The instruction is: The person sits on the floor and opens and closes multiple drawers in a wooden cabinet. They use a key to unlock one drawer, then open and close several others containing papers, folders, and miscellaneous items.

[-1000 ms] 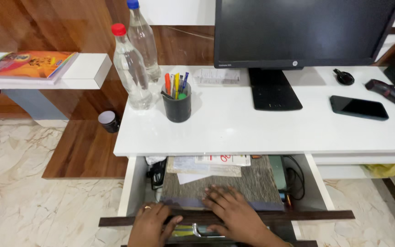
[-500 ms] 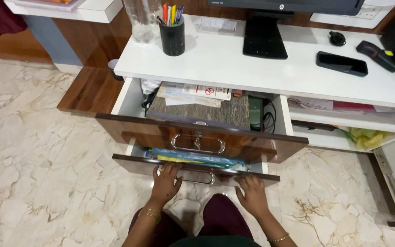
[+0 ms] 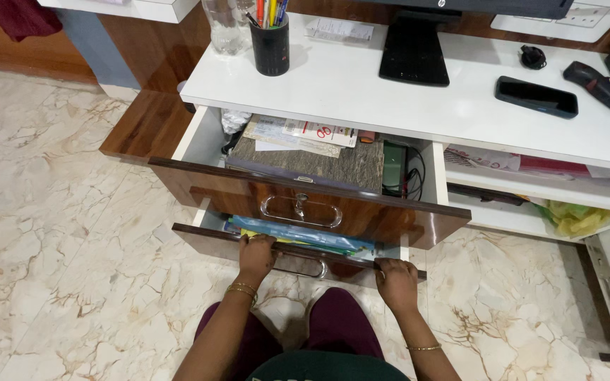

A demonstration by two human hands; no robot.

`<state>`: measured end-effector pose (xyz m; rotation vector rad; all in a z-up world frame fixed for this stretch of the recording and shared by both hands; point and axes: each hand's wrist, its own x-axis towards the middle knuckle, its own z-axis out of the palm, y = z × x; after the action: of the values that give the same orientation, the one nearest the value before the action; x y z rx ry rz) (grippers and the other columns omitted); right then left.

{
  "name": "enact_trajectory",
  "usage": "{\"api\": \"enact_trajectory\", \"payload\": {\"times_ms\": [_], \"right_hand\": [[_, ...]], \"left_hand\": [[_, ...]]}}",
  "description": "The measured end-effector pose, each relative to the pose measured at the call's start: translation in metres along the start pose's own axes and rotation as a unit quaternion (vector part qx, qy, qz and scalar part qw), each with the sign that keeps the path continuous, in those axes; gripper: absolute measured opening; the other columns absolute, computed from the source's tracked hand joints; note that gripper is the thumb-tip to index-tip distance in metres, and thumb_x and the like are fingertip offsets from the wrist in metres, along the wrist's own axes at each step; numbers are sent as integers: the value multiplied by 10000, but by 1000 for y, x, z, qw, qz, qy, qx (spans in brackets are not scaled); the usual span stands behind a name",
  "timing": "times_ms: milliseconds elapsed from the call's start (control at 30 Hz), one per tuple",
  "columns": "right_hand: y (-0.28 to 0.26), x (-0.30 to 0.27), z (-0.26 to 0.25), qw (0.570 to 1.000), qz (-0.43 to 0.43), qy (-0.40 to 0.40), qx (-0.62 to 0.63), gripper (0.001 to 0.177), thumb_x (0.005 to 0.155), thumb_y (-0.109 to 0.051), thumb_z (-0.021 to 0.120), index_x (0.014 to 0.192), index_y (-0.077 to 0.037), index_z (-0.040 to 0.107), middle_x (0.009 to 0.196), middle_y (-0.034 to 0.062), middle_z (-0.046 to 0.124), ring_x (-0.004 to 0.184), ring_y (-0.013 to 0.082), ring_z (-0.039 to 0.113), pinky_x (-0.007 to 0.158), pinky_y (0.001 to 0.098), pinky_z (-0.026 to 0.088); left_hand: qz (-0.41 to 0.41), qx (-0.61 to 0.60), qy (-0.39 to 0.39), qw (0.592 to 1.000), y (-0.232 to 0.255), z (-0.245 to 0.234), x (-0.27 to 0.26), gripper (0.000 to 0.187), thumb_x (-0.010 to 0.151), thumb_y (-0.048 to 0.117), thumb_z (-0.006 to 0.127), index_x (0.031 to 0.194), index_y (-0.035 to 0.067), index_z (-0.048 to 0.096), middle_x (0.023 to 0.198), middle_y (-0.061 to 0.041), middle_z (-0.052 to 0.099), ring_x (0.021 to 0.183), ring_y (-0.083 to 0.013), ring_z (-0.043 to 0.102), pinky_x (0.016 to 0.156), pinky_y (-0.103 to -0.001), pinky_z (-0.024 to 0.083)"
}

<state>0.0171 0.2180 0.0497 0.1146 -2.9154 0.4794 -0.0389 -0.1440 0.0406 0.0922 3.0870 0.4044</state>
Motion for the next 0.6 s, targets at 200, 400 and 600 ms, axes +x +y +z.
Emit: {"api": "enact_trajectory", "payload": {"times_ms": [200,400,600], "right_hand": [[-5,-10,-3,1000,1,18,1,269,863,-195,703,1126,-160,751,1099,19,743,1106,211,643,1061,410,375],[-6,-10,-1,1000,2,13,-2,263,851,-200,712,1107,-161,756,1080,24,744,1096,216,647,1039,409,387],[-13,-7,-7,999,37,-3,13,248,845,-209,718,1087,-178,761,1081,11,753,1098,209,652,1043,408,393]], "left_hand": [[6,-31,42,999,2,-3,-13,276,823,313,783,1048,158,744,1088,-41,733,1104,-218,654,1109,-506,329],[-3,-17,14,1000,3,-6,-13,309,832,344,779,1083,167,737,1143,-40,715,1122,-222,648,1099,-506,331],[9,-28,30,999,4,-14,-17,433,823,379,770,1190,160,705,1226,-62,689,1176,-229,624,1120,-529,283]]}}
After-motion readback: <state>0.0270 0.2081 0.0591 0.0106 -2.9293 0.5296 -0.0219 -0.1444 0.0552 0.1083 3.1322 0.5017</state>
